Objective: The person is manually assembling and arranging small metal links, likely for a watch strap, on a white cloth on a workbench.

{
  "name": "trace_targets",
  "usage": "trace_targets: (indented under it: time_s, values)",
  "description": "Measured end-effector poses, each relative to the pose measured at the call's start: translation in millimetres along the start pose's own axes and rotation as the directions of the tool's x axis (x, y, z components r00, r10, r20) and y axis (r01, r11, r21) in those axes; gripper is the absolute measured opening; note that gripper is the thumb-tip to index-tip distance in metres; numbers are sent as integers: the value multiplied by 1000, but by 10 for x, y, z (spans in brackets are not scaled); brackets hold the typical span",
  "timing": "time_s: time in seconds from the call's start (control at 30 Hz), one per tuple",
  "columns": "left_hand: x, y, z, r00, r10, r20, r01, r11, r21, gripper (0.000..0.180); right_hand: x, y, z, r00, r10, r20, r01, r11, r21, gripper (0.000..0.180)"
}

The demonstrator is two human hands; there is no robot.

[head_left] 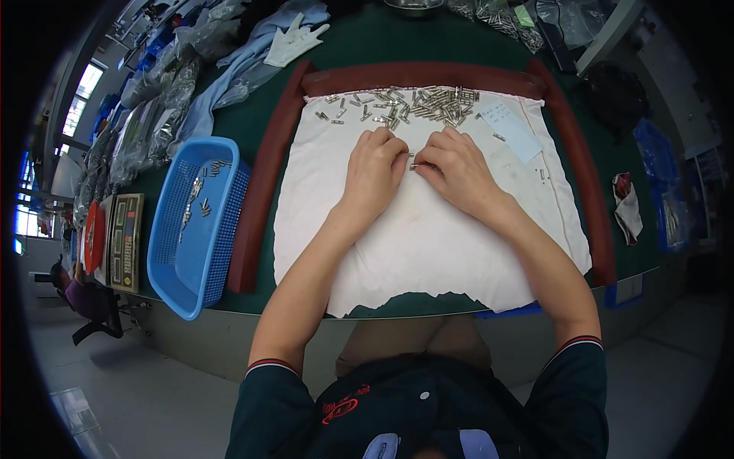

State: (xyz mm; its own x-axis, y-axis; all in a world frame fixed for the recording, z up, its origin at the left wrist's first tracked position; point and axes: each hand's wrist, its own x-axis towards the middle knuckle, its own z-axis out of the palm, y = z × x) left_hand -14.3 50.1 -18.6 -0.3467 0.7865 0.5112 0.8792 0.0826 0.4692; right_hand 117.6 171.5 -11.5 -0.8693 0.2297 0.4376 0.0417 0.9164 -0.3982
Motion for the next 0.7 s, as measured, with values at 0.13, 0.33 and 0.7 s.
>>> trace_targets:
  time_s: [0.13,0.33,0.7]
  values:
    - [-50,58,-100,995,-20,101,32,993,-112,10,-13,-57,-90,1000,7,14,-8,997,73,9]
    - [-60,15,-302,979,-117,166,140,980,-139,22,-32,-28,-332,981,159,107,-165,985,44,13]
    - [-50,-44,-165,983,-91,161,115,983,-146,11,-14,-107,-403,929,181,323,-203,979,35,7]
